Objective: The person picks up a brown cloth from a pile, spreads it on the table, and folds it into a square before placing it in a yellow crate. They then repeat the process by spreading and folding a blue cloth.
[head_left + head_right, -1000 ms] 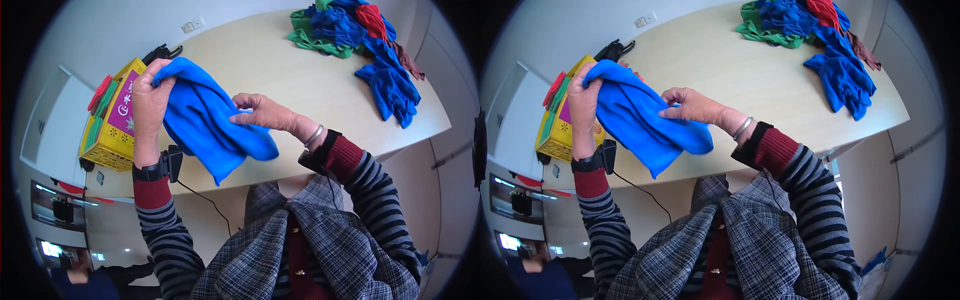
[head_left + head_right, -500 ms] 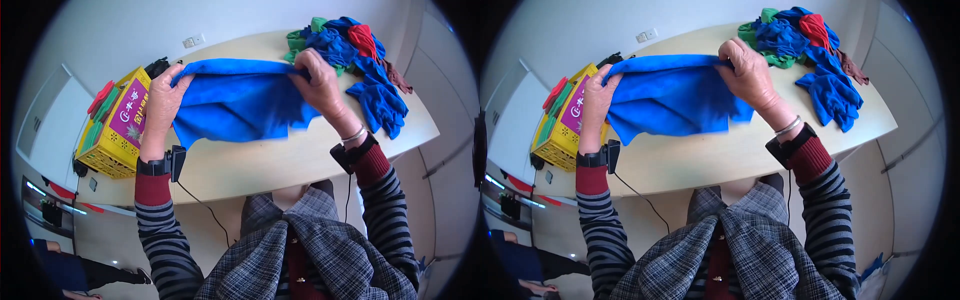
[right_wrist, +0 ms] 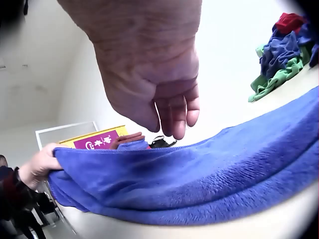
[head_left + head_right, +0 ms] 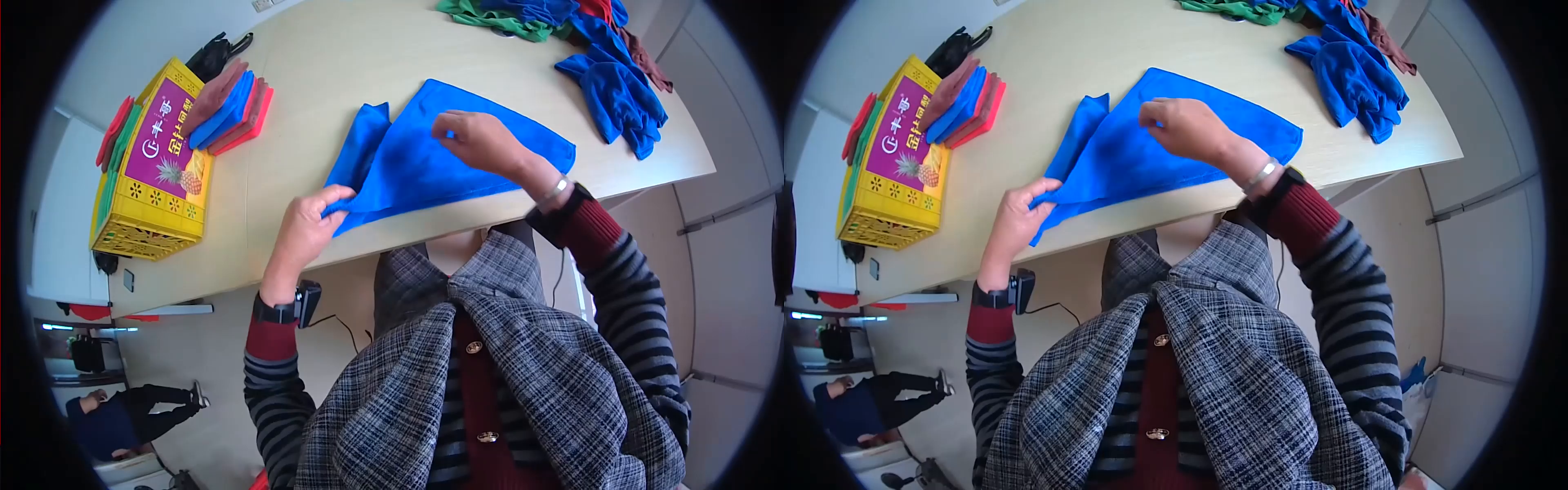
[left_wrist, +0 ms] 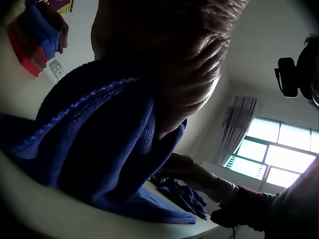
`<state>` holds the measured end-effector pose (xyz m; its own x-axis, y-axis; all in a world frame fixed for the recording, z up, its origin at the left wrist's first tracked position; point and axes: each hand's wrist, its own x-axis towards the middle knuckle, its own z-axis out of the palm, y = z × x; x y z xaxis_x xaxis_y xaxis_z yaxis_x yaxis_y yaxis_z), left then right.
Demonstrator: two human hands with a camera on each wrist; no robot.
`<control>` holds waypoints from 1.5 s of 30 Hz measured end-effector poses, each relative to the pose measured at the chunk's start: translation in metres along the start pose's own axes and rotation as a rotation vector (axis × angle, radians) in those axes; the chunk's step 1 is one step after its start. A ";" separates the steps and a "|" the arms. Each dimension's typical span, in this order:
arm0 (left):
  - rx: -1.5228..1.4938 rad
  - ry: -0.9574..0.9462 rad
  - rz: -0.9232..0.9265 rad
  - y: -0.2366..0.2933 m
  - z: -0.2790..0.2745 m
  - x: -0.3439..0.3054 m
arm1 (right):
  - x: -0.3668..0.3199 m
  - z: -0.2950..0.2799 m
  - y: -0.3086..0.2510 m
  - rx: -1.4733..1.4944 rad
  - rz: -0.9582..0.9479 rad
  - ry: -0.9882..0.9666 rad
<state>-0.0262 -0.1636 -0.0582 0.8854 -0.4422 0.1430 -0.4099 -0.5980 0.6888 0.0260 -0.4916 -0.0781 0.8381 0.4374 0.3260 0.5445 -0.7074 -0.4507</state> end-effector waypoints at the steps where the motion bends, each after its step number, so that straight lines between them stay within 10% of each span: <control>1: 0.002 0.003 0.001 0.000 0.002 -0.006 | 0.014 0.011 0.004 -0.070 -0.076 0.046; 9: 0.151 0.092 0.152 0.005 0.010 -0.029 | 0.087 0.070 0.014 -0.172 -0.504 0.077; 15: 0.483 0.325 0.147 -0.010 -0.012 -0.026 | 0.072 0.021 0.054 -0.366 -0.115 -0.290; 24: 0.867 0.651 -0.099 -0.060 -0.054 0.014 | 0.040 -0.111 0.047 -0.385 -0.039 0.364; 32: 0.547 0.888 -0.055 -0.049 -0.111 0.039 | -0.012 -0.179 0.034 -0.289 -0.073 0.464; 40: 0.277 0.816 -0.073 -0.031 -0.171 0.021 | -0.074 -0.169 0.030 -0.203 0.045 -0.025; 45: 0.089 0.490 -0.037 -0.049 -0.175 -0.002 | -0.088 -0.146 0.069 -0.255 0.127 0.083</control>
<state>0.0303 -0.0164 0.0323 0.8897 -0.0660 0.4517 -0.3743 -0.6718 0.6392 -0.0149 -0.6599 -0.0166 0.8875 0.2973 0.3520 0.4011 -0.8745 -0.2726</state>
